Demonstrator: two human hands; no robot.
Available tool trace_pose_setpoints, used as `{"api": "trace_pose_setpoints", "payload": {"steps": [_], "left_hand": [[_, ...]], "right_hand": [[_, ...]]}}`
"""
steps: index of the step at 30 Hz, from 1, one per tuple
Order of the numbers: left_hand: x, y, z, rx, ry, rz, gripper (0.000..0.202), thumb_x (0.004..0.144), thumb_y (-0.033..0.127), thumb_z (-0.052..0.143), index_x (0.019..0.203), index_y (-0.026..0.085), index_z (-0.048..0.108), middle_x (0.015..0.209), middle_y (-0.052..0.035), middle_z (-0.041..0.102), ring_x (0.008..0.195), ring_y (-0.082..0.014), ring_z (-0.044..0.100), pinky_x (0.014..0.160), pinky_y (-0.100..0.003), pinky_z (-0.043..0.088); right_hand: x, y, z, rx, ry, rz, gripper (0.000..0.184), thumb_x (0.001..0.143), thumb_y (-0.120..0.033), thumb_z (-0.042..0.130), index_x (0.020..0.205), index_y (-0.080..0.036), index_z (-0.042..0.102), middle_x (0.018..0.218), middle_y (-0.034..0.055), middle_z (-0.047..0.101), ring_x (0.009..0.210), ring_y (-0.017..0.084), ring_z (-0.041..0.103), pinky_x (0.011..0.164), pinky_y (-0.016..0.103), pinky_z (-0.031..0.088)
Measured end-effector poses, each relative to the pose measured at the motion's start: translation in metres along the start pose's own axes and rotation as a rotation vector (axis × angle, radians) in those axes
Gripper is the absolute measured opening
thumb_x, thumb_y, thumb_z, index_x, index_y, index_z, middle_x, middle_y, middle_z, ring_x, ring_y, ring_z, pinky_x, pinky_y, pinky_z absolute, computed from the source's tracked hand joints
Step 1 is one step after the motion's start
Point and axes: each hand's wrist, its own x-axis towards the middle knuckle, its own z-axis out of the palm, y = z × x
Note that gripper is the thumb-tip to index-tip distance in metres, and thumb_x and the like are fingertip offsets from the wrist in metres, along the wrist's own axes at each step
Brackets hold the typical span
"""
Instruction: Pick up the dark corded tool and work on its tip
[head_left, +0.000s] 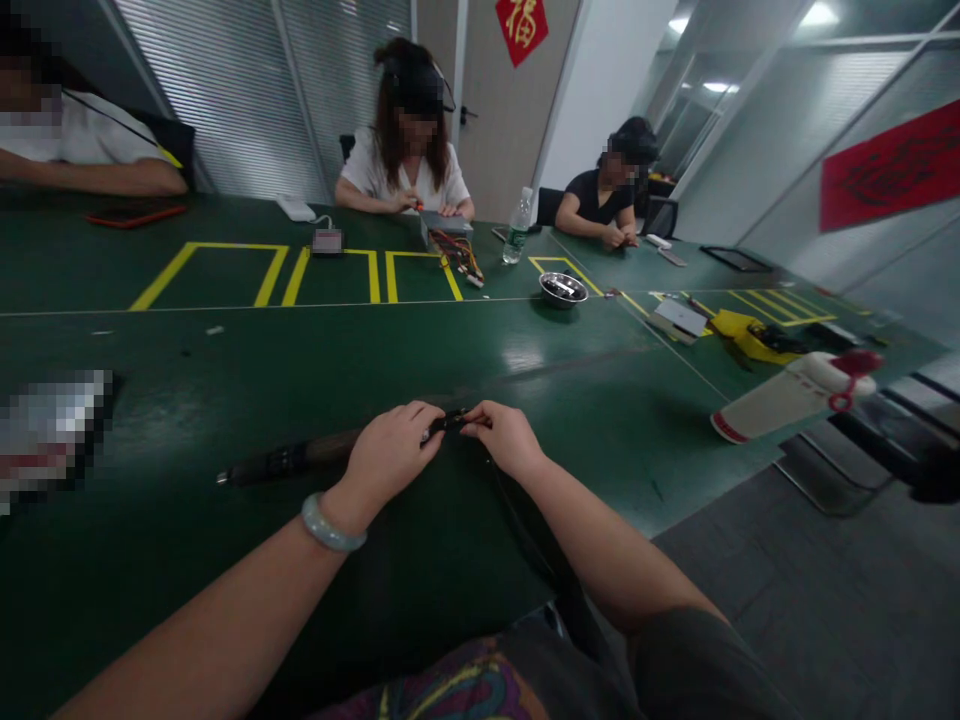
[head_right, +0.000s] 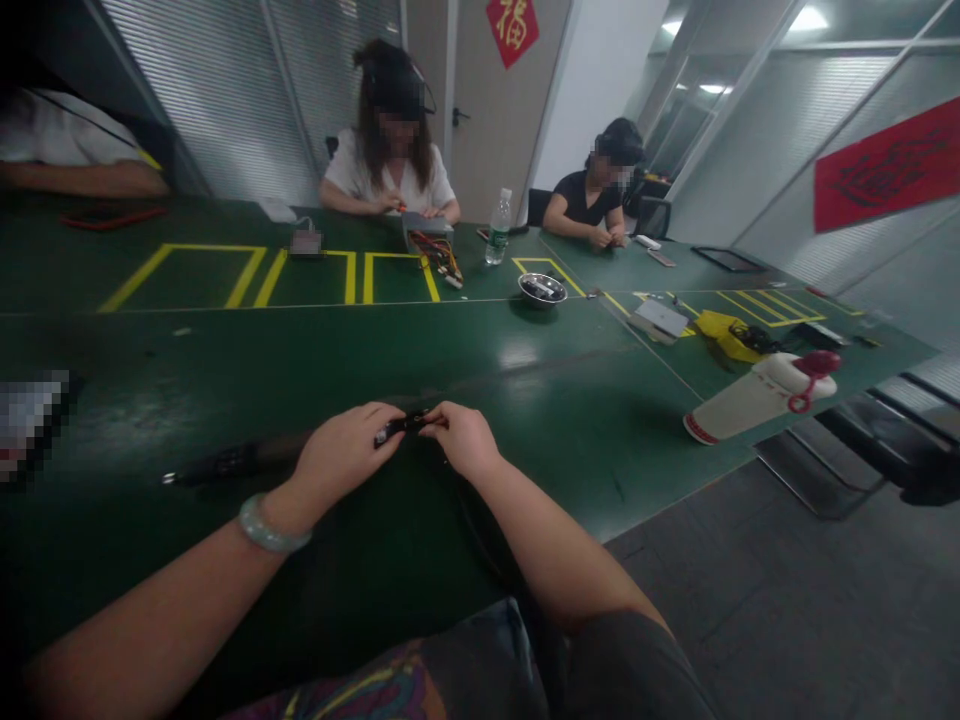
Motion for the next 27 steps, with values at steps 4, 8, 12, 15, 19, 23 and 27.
{"api": "trace_pose_setpoints", "payload": {"steps": [4,8,12,15,19,23,27], "left_hand": [[0.0,0.001,-0.001,-0.019,0.02,-0.008,0.024,0.091,0.031,0.047,0.109,0.022,0.06,0.109,-0.0059,0.064,0.094,-0.0228,0.061,0.078,-0.035,0.049],[0.0,0.001,0.0,-0.026,0.037,-0.012,0.023,0.09,0.031,0.049,0.107,0.022,0.061,0.106,-0.005,0.065,0.093,-0.0223,0.061,0.078,-0.035,0.048],[0.001,0.001,0.0,-0.024,0.043,-0.019,0.021,0.09,0.031,0.05,0.106,0.022,0.061,0.105,-0.0045,0.065,0.092,-0.0218,0.06,0.077,-0.034,0.047],[0.001,0.002,0.0,-0.029,0.047,-0.017,0.02,0.09,0.03,0.051,0.105,0.022,0.061,0.104,-0.0041,0.064,0.091,-0.0211,0.06,0.078,-0.033,0.046],[0.001,0.001,0.0,-0.026,0.058,-0.017,0.019,0.091,0.03,0.051,0.104,0.022,0.061,0.102,-0.0039,0.064,0.089,-0.0204,0.059,0.076,-0.032,0.045],[0.0,0.0,0.002,-0.023,0.064,-0.013,0.018,0.091,0.031,0.052,0.103,0.022,0.061,0.102,-0.0035,0.063,0.089,-0.0195,0.059,0.075,-0.032,0.045],[0.0,0.0,0.004,-0.015,0.07,-0.01,0.018,0.091,0.031,0.052,0.103,0.023,0.062,0.102,-0.0042,0.063,0.09,-0.0199,0.059,0.076,-0.033,0.045]], "right_hand": [[0.006,-0.007,-0.002,-0.209,0.139,-0.178,0.008,0.087,-0.023,0.065,0.093,-0.023,0.07,0.097,0.0011,0.07,0.092,0.017,0.063,0.086,0.029,0.045],[0.01,-0.01,-0.001,-0.294,0.142,-0.262,0.012,0.09,-0.022,0.061,0.097,-0.022,0.07,0.097,0.0028,0.069,0.092,0.017,0.062,0.085,0.028,0.045],[0.006,-0.009,0.0,-0.336,0.126,-0.275,0.011,0.089,-0.021,0.062,0.096,-0.022,0.07,0.095,0.0026,0.069,0.088,0.017,0.063,0.082,0.028,0.045],[0.002,-0.009,0.002,-0.336,0.102,-0.293,0.01,0.088,-0.02,0.062,0.094,-0.021,0.07,0.093,0.0021,0.069,0.085,0.016,0.062,0.08,0.027,0.045],[0.0,-0.011,0.003,-0.345,0.074,-0.302,0.011,0.087,-0.018,0.061,0.093,-0.021,0.07,0.088,0.0019,0.067,0.079,0.015,0.061,0.074,0.026,0.045],[0.0,-0.011,0.002,-0.359,0.097,-0.295,0.011,0.086,-0.018,0.061,0.093,-0.02,0.069,0.087,0.0015,0.067,0.079,0.015,0.06,0.072,0.026,0.044],[0.0,-0.01,0.002,-0.344,0.113,-0.28,0.009,0.086,-0.02,0.062,0.091,-0.021,0.069,0.086,0.0004,0.067,0.079,0.015,0.061,0.073,0.026,0.044]]}}
